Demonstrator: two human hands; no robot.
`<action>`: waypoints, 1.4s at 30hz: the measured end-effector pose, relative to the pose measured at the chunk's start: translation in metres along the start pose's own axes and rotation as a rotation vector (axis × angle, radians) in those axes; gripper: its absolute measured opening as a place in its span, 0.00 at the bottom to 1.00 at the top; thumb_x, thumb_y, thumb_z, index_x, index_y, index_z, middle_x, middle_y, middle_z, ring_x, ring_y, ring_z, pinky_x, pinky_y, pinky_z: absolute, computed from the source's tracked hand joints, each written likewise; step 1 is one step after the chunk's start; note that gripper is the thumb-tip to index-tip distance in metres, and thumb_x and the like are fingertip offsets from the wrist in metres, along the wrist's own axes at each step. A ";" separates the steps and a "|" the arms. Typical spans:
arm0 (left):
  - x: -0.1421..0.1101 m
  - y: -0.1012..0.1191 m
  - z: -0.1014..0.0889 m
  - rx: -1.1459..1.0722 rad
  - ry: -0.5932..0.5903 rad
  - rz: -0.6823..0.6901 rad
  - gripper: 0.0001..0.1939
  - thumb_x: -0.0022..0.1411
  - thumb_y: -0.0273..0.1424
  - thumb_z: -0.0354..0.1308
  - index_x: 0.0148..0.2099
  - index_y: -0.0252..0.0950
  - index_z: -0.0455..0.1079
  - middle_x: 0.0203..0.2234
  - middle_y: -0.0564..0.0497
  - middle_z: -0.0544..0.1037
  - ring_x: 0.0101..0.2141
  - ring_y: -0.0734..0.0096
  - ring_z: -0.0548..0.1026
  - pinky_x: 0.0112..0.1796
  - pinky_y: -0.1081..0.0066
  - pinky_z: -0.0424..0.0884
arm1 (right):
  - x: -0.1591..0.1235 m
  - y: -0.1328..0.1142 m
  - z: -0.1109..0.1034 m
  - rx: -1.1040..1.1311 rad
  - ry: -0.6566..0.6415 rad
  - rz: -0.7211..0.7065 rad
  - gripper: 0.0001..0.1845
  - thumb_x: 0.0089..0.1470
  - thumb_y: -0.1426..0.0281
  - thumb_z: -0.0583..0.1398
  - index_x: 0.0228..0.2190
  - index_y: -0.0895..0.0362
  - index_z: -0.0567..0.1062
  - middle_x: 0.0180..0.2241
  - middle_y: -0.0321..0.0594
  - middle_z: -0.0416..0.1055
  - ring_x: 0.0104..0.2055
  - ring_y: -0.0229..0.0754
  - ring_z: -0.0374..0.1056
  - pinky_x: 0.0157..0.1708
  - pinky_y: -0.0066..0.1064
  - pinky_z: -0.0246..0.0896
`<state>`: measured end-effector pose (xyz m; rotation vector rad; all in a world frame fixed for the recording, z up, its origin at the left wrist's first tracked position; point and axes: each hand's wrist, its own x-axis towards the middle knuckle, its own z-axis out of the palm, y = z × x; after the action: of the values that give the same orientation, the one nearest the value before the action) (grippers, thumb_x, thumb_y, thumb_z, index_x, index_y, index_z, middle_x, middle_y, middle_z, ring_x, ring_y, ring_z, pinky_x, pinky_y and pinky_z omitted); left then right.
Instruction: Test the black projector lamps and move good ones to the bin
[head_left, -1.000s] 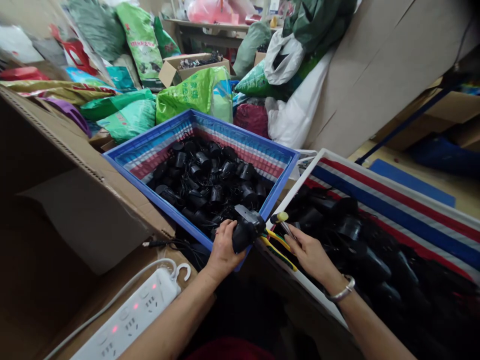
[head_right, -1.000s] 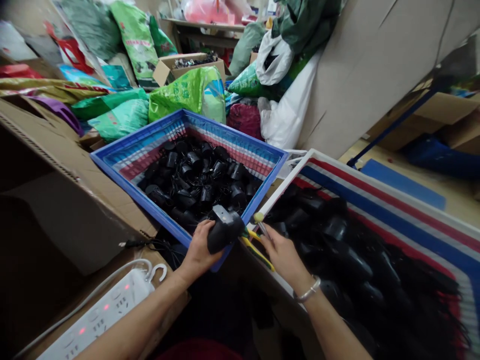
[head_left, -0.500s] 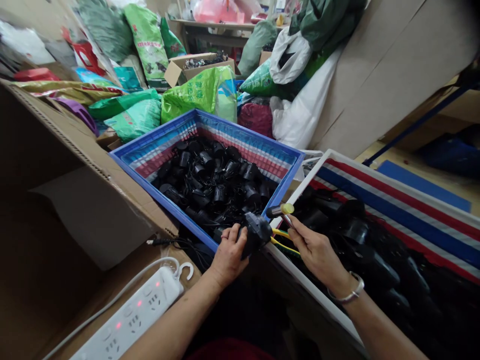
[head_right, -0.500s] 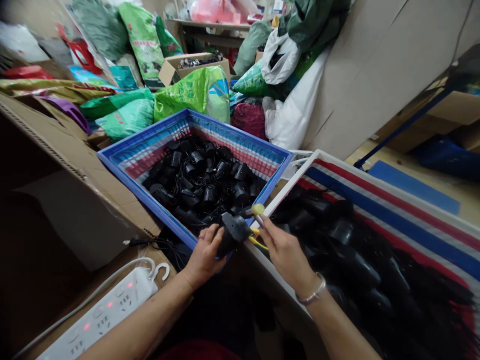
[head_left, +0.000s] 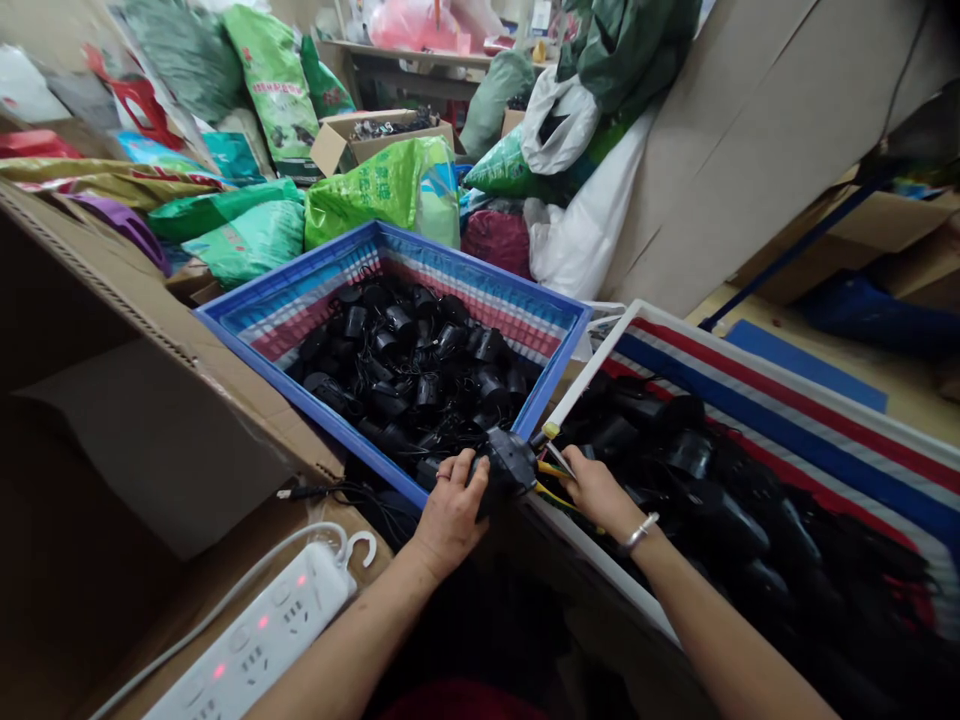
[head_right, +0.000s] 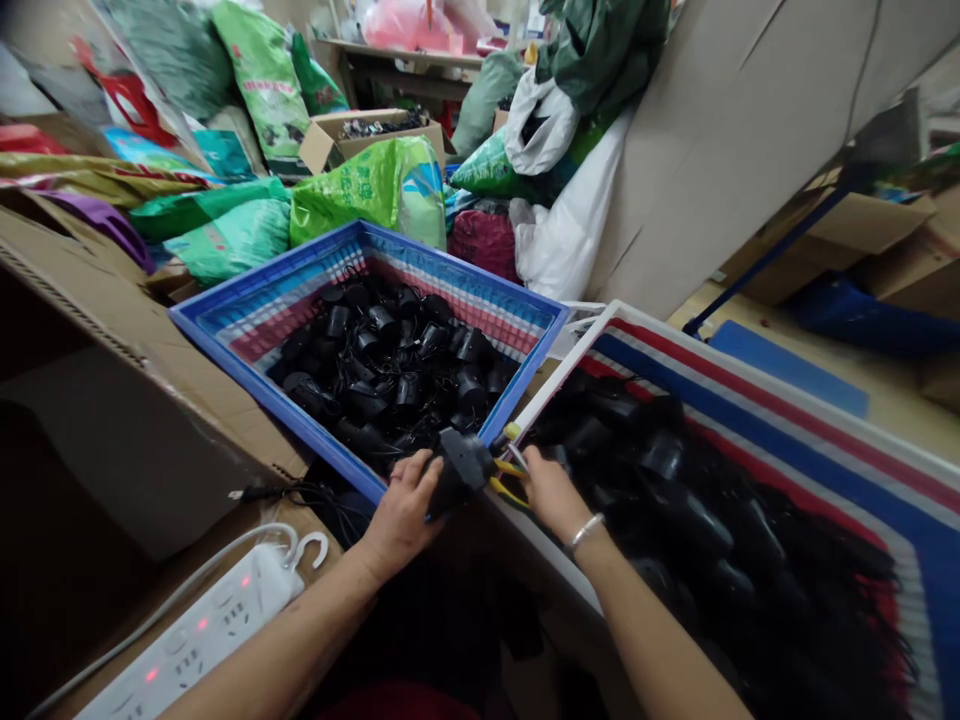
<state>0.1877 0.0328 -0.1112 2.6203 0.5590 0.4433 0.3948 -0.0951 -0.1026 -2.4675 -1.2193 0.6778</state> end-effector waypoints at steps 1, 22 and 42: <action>-0.002 0.001 0.001 -0.004 -0.005 0.011 0.36 0.45 0.21 0.59 0.58 0.32 0.55 0.54 0.36 0.58 0.51 0.46 0.60 0.48 0.49 0.63 | -0.006 -0.001 0.001 -0.014 -0.001 0.015 0.09 0.51 0.80 0.54 0.34 0.57 0.66 0.25 0.41 0.72 0.28 0.42 0.68 0.26 0.26 0.52; 0.001 -0.002 -0.023 -0.160 0.171 -0.083 0.33 0.48 0.26 0.60 0.57 0.33 0.56 0.50 0.40 0.62 0.51 0.52 0.64 0.51 0.53 0.63 | -0.041 -0.021 0.014 0.004 0.038 0.205 0.10 0.51 0.80 0.53 0.37 0.60 0.68 0.28 0.47 0.73 0.30 0.45 0.69 0.26 0.27 0.50; -0.004 0.005 -0.004 0.171 -0.014 0.137 0.36 0.44 0.18 0.58 0.58 0.32 0.56 0.54 0.33 0.54 0.51 0.43 0.60 0.47 0.50 0.65 | -0.073 -0.039 -0.030 0.208 0.337 -0.234 0.24 0.62 0.66 0.47 0.57 0.61 0.61 0.44 0.48 0.73 0.46 0.47 0.69 0.46 0.36 0.62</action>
<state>0.1847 0.0283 -0.1067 2.8355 0.4311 0.4364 0.3463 -0.1328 -0.0389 -2.1177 -1.2101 0.2937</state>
